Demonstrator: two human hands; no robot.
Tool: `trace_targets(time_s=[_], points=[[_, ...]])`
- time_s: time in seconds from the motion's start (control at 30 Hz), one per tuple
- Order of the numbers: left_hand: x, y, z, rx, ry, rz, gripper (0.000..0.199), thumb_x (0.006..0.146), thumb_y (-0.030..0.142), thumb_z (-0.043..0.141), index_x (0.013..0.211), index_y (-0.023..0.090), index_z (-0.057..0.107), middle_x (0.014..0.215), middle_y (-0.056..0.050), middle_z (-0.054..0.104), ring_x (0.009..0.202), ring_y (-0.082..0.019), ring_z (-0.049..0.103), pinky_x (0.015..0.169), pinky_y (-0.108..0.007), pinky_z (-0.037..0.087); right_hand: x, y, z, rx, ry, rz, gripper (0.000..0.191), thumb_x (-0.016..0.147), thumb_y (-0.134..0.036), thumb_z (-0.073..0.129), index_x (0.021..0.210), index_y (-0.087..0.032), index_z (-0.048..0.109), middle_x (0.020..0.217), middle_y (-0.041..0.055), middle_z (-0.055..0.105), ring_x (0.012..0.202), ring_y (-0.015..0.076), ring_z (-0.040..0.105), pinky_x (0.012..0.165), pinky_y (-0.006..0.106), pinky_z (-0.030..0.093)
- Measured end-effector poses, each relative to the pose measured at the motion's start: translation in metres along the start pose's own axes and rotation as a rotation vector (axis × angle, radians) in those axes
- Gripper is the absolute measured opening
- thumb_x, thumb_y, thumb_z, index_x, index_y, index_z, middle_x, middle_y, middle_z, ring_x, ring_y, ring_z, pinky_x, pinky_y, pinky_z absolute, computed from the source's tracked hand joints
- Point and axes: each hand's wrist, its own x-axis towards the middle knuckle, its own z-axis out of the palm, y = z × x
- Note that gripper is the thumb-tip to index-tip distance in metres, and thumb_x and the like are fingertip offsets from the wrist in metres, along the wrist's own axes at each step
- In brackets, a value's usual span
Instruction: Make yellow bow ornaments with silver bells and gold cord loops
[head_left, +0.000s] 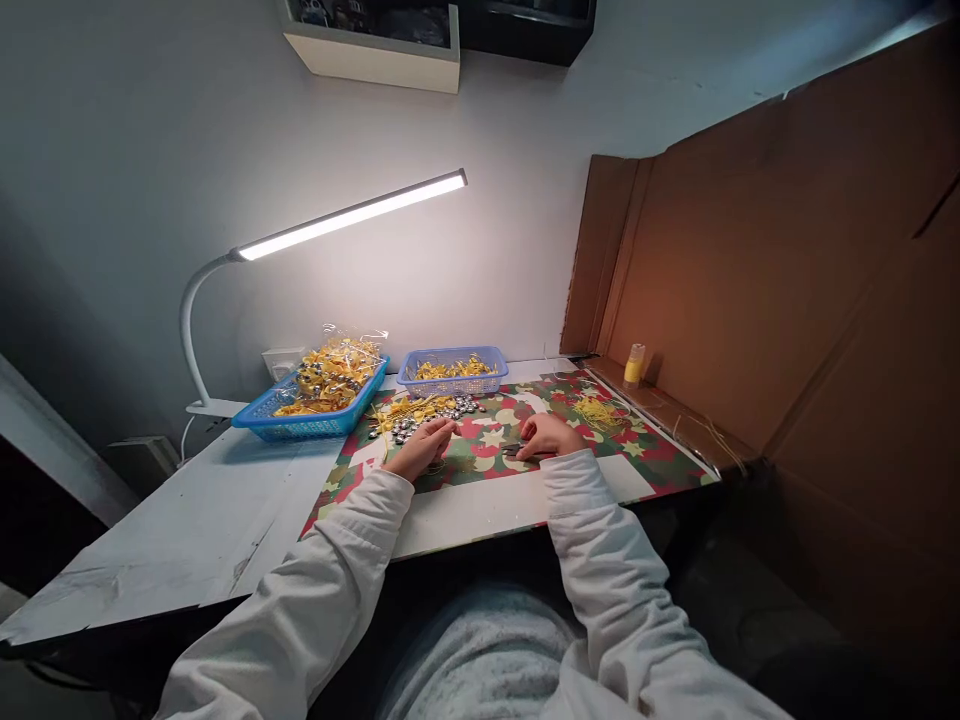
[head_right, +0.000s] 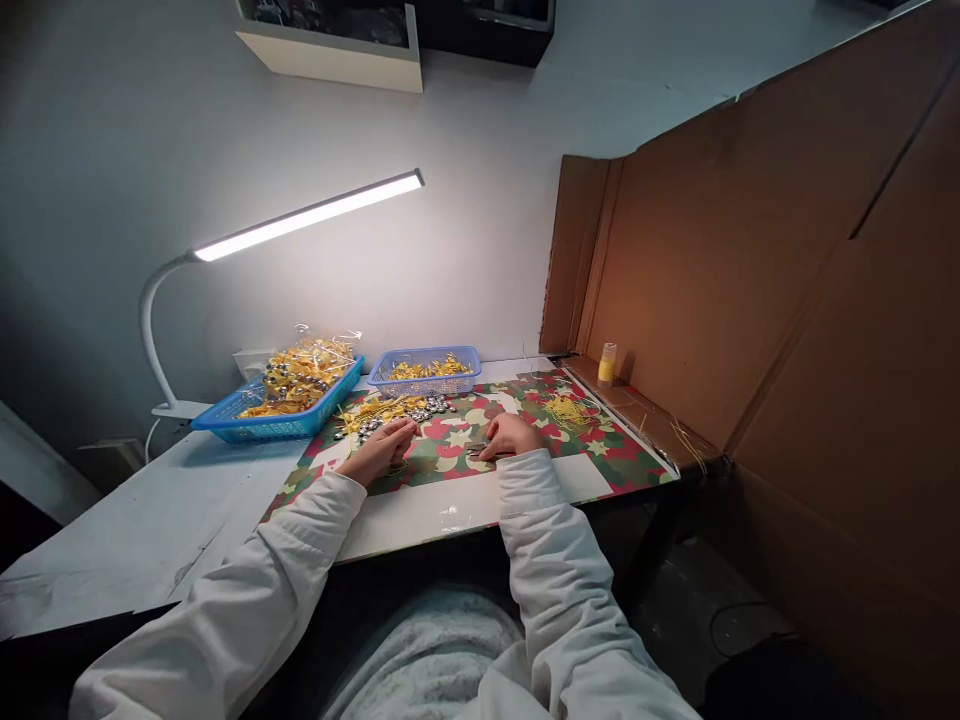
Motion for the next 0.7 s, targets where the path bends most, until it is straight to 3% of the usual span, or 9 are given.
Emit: trace_targets(time_s=[0.07, 0.23, 0.33, 0.47, 0.7], points=[[0.000, 0.001, 0.000, 0.006, 0.017, 0.007, 0.031, 0.096, 0.043, 0.053, 0.089, 0.013, 0.058, 0.060, 0.007, 0.043, 0.043, -0.004, 0.033, 0.039, -0.017, 0.030, 0.002, 0.000, 0.003, 0.014, -0.079, 0.042, 0.023, 0.094, -0.036, 0.061, 0.092, -0.013, 0.065, 0.088, 0.0022, 0.066, 0.074, 0.0114, 0.062, 0.069, 0.028, 0.055], [-0.001, 0.005, 0.000, 0.025, 0.041, 0.022, 0.032, 0.096, 0.043, 0.053, 0.087, 0.013, 0.058, 0.059, 0.008, 0.042, 0.042, -0.004, 0.032, 0.039, -0.017, 0.029, 0.006, -0.018, 0.018, 0.101, -0.094, 0.040, 0.024, 0.096, -0.035, 0.058, 0.109, -0.015, 0.064, 0.107, 0.0064, 0.065, 0.089, 0.0154, 0.064, 0.078, 0.032, 0.057], [-0.002, 0.006, 0.001, 0.045, 0.042, 0.035, 0.032, 0.096, 0.043, 0.053, 0.086, 0.013, 0.058, 0.058, 0.008, 0.041, 0.042, -0.004, 0.032, 0.039, -0.017, 0.029, 0.005, -0.030, 0.026, 0.200, -0.054, 0.003, 0.022, 0.095, -0.033, 0.058, 0.106, -0.014, 0.062, 0.098, 0.0044, 0.064, 0.079, 0.0124, 0.062, 0.070, 0.028, 0.055], [-0.003, 0.007, 0.002, 0.071, 0.049, 0.061, 0.033, 0.095, 0.045, 0.054, 0.087, 0.013, 0.059, 0.056, 0.008, 0.041, 0.041, -0.005, 0.033, 0.040, -0.018, 0.030, -0.001, -0.048, 0.032, 0.395, -0.040, -0.119, 0.015, 0.096, -0.031, 0.055, 0.097, -0.016, 0.056, 0.082, -0.0005, 0.059, 0.065, 0.0084, 0.052, 0.058, 0.021, 0.045], [-0.003, 0.007, 0.004, 0.118, 0.021, 0.096, 0.033, 0.095, 0.044, 0.055, 0.083, 0.013, 0.058, 0.056, 0.008, 0.040, 0.043, -0.005, 0.033, 0.041, -0.018, 0.030, -0.005, -0.064, 0.042, 0.645, -0.231, -0.270, 0.028, 0.090, -0.045, 0.056, 0.083, -0.020, 0.045, 0.064, -0.0060, 0.045, 0.056, 0.0088, 0.039, 0.055, 0.023, 0.033]])
